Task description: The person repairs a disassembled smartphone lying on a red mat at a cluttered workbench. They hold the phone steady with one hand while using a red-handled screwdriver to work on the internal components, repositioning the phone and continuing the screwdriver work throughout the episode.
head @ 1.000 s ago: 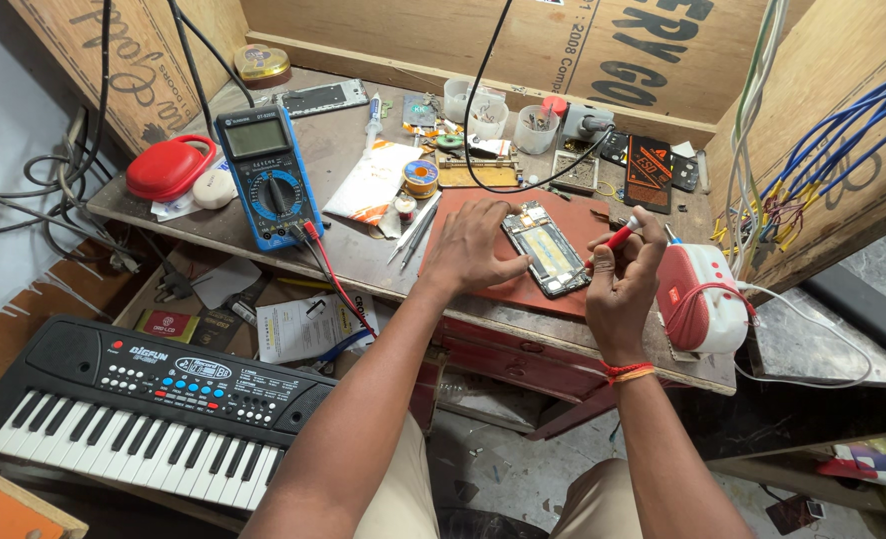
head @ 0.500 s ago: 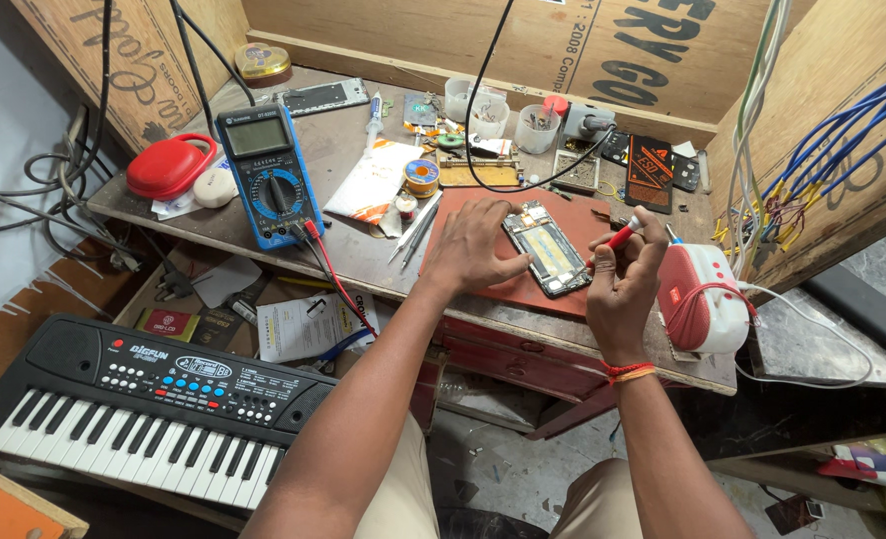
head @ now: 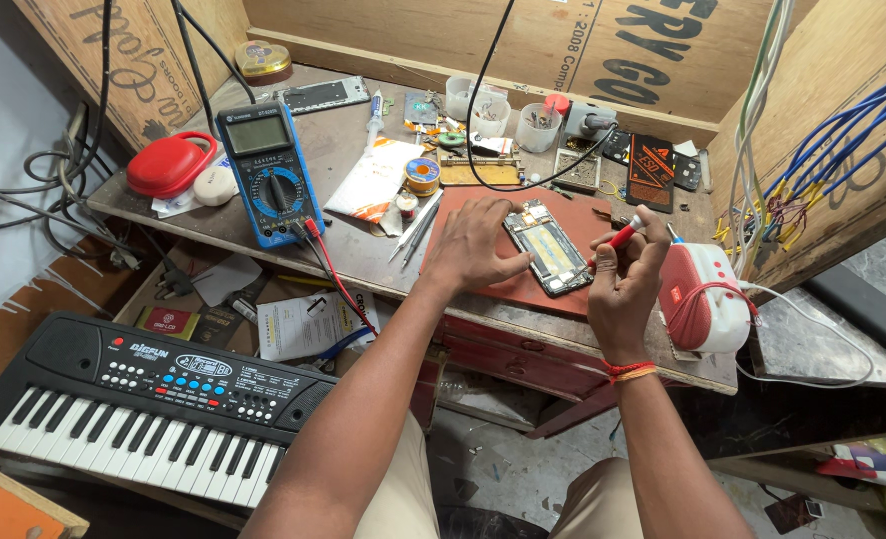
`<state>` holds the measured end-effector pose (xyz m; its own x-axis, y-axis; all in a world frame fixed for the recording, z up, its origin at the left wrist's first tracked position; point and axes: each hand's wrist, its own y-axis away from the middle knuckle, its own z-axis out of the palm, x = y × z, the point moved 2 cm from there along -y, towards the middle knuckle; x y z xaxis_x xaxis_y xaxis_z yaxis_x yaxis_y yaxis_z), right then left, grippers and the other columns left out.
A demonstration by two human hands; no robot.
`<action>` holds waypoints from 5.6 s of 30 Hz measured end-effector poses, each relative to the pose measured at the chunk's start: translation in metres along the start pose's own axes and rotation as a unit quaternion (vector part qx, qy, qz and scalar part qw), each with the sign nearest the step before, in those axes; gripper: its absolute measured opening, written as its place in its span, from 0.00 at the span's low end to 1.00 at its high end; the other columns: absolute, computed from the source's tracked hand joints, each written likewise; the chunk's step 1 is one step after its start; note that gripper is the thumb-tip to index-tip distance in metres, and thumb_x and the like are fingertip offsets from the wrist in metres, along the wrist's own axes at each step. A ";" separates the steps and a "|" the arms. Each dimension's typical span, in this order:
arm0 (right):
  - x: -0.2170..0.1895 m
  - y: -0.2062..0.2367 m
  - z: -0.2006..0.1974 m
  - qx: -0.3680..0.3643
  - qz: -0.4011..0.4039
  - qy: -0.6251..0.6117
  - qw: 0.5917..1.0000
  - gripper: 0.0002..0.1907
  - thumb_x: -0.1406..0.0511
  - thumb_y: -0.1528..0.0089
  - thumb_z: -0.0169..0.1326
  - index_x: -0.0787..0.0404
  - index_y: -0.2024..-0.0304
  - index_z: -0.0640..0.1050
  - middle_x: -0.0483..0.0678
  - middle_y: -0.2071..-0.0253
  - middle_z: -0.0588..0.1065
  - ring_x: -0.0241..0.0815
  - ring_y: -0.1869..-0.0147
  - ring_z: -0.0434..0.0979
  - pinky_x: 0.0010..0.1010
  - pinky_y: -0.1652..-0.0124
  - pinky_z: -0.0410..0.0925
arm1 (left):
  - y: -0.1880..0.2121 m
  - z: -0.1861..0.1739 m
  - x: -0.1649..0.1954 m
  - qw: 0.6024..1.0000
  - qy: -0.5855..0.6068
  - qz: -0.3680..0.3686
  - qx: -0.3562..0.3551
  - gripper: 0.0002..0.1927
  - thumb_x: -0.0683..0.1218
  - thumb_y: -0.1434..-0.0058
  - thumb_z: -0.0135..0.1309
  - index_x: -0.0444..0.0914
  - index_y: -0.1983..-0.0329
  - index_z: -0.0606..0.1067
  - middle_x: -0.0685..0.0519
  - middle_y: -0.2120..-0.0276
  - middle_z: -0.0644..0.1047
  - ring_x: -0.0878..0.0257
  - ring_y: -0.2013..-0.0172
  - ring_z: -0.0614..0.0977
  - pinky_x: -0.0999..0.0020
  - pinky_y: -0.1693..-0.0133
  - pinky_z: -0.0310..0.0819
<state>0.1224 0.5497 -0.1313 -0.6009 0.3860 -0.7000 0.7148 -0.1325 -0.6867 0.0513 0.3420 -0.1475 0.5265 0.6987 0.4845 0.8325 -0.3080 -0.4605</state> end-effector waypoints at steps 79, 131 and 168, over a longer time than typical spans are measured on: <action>0.006 0.001 -0.010 0.011 0.010 0.007 1.000 0.27 0.75 0.27 0.49 0.59 0.28 0.58 0.49 0.58 0.75 0.35 0.56 0.76 0.27 0.56 0.71 | 0.000 0.005 0.006 1.000 -0.005 -0.004 -0.007 0.38 0.65 0.50 0.63 0.41 0.41 0.71 0.47 0.42 0.73 0.51 0.38 0.71 0.52 0.39 0.62; 0.005 0.001 -0.030 0.046 -0.025 0.038 0.998 0.28 0.72 0.28 0.57 0.56 0.29 0.62 0.46 0.61 0.73 0.34 0.59 0.73 0.27 0.57 0.70 | 0.004 0.004 0.026 1.000 0.011 -0.003 0.018 0.36 0.60 0.52 0.66 0.42 0.42 0.73 0.47 0.43 0.74 0.50 0.40 0.73 0.53 0.39 0.62; 0.003 0.000 -0.029 0.045 -0.014 0.029 0.998 0.28 0.71 0.26 0.56 0.56 0.28 0.61 0.46 0.60 0.74 0.33 0.58 0.74 0.27 0.56 0.70 | 0.001 0.008 0.021 1.000 0.000 -0.005 0.011 0.37 0.62 0.51 0.65 0.42 0.41 0.72 0.47 0.42 0.73 0.51 0.39 0.72 0.53 0.38 0.61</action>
<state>0.1305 0.5771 -0.1280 -0.5963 0.4427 -0.6697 0.6619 -0.2010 -0.7222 0.0622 0.3614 -0.1438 0.5187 0.7019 0.4882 0.8334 -0.2875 -0.4720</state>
